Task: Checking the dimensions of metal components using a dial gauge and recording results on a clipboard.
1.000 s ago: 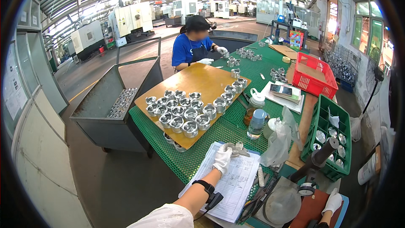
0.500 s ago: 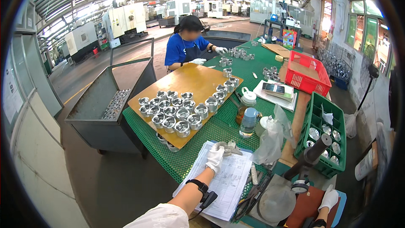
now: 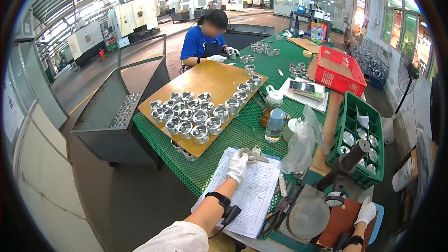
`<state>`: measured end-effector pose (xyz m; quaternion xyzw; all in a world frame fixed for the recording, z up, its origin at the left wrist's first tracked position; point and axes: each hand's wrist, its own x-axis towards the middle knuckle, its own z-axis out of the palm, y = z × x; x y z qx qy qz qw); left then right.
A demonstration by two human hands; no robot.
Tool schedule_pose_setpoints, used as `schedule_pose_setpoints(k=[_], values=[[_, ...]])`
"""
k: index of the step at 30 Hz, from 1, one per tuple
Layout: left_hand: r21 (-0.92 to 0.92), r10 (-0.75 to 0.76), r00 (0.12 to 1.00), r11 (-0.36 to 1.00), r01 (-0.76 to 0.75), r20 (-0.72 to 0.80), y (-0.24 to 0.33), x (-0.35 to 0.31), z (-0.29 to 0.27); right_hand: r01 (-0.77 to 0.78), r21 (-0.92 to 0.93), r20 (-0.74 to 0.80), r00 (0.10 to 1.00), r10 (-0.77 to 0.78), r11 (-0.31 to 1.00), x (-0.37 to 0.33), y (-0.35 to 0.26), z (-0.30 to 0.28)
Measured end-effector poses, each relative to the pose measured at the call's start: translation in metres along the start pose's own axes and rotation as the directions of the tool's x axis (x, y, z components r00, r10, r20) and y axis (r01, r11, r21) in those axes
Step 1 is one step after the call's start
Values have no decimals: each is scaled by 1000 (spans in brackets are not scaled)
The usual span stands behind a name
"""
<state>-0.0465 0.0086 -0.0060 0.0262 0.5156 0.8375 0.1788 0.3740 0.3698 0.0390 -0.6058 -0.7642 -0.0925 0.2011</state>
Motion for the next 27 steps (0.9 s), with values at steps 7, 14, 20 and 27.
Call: schedule_pose_setpoints(k=[7, 14, 20, 27], values=[[7, -1, 1000, 1000, 1, 6, 1, -1, 2, -18, 2, 33, 999, 18, 1000, 1, 3, 0], [-34, -11, 1000, 999, 11, -21, -2, 2, 0, -20, -3, 49, 999, 21, 1000, 3, 4, 3], [-48, -18, 1000, 999, 18, -12, 0, -1, 2, -31, 12, 52, 998, 30, 999, 4, 7, 6], [-22, -9, 1000, 1000, 9, -8, 0, 1, 1, -41, -6, 52, 998, 41, 999, 3, 5, 7]])
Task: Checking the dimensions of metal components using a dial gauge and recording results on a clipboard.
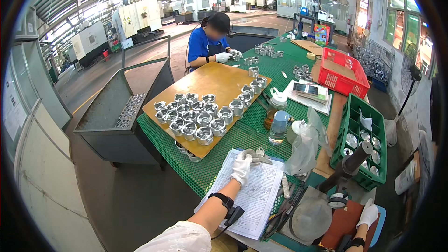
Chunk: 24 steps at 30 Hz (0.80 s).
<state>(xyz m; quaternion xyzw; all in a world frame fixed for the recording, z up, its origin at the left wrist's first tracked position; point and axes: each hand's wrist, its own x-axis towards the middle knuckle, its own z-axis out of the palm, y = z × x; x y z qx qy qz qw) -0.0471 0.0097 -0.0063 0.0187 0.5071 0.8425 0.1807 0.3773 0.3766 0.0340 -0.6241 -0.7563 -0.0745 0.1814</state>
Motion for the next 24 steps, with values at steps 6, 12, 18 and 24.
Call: schedule_pose_setpoints(k=[6, 12, 18, 24], values=[[24, 5, 1000, 1000, -5, 7, 3, -3, 2, -1, 2, -6, 1000, 1, 1000, 0, -1, 0], [-31, -10, 1000, 999, 10, 15, -1, 1, 0, 3, -13, -16, 1000, -3, 1000, 3, 5, 7], [18, 9, 1000, 1000, -9, 10, -2, 3, 1, -13, -8, -10, 1000, 13, 1000, 4, -1, 2], [1, -2, 1000, 1000, 2, -2, -4, 1, -3, 8, 46, 15, 1000, -9, 999, -5, -4, -13]])
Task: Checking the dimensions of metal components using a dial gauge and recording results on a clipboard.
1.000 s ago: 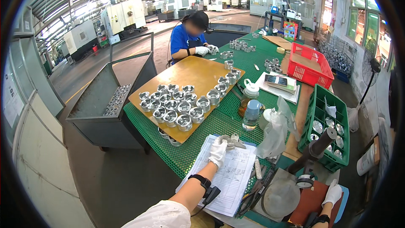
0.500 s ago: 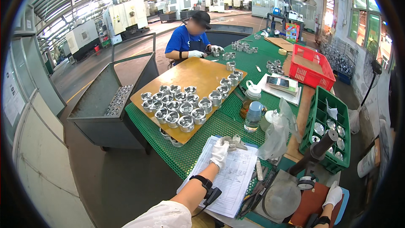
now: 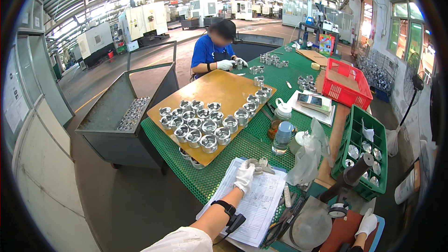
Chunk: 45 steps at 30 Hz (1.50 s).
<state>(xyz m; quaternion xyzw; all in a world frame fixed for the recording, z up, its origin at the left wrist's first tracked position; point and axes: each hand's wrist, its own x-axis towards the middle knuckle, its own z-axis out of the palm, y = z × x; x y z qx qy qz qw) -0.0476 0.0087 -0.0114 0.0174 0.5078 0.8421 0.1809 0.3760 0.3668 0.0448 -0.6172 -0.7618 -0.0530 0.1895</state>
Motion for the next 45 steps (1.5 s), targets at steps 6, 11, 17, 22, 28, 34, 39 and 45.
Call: schedule_pose_setpoints(k=[6, 11, 17, 22, 28, 34, 39, 45], values=[[-46, -37, 999, 998, 37, -4, -5, 4, 0, 4, -36, -33, 999, -5, 999, 3, 7, 6], [-70, -28, 1000, 997, 28, 3, -3, 4, 1, 15, -16, -30, 999, -15, 1000, 4, 4, 5], [-40, -8, 1000, 999, 8, 1, -5, 7, 3, 32, -73, -15, 999, -33, 997, 10, 10, 14], [-18, -1, 1000, 1000, 0, -23, -4, 4, 1, 36, -59, 16, 999, -35, 998, 4, 1, 4], [-19, 11, 1000, 1000, -11, -15, -3, 2, 2, 36, -30, 1, 999, -36, 999, 3, 4, 2], [7, 32, 999, 999, -32, -24, -10, 8, -5, 41, -15, -32, 999, -41, 999, 4, 4, 6], [-41, 15, 1000, 999, -16, -19, -5, 4, 3, 55, -60, -6, 998, -56, 997, 10, 18, 19], [-72, -33, 999, 997, 31, -24, -2, 3, 1, 22, -48, -27, 999, -23, 999, 3, 0, 7]])
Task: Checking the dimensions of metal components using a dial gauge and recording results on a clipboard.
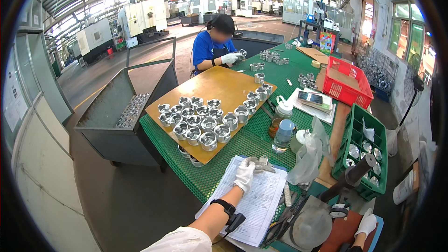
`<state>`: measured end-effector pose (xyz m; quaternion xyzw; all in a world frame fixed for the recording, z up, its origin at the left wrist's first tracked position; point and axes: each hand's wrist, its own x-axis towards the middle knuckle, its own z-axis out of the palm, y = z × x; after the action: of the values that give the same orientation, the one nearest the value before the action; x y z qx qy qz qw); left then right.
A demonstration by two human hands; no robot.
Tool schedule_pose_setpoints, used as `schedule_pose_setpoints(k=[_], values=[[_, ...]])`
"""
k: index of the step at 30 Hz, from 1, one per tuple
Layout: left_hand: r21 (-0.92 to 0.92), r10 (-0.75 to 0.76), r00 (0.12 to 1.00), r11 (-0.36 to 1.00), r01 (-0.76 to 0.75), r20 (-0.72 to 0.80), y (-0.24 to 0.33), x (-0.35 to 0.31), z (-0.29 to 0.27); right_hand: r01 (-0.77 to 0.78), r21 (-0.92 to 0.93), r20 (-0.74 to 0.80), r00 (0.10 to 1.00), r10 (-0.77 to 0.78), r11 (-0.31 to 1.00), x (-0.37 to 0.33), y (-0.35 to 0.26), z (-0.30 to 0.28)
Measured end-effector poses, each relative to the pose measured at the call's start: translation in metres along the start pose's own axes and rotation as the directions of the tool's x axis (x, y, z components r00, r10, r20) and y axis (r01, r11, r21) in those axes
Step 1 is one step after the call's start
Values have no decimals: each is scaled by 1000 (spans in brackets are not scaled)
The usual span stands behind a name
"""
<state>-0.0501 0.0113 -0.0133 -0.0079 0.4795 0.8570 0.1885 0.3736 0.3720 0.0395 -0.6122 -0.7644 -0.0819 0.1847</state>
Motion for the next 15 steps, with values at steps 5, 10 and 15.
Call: schedule_pose_setpoints(k=[5, 10, 15], values=[[17, 43, 999, 999, -43, 26, -8, 5, -3, -4, -12, -30, 1000, 4, 1000, 2, 9, 3], [21, 40, 999, 999, -41, 12, -4, 2, -2, -19, -16, -2, 1000, 19, 1000, 0, 0, -4], [6, 23, 999, 1000, -23, 28, -1, -1, -1, -5, 7, 13, 1000, 5, 1000, -1, -1, -7]])
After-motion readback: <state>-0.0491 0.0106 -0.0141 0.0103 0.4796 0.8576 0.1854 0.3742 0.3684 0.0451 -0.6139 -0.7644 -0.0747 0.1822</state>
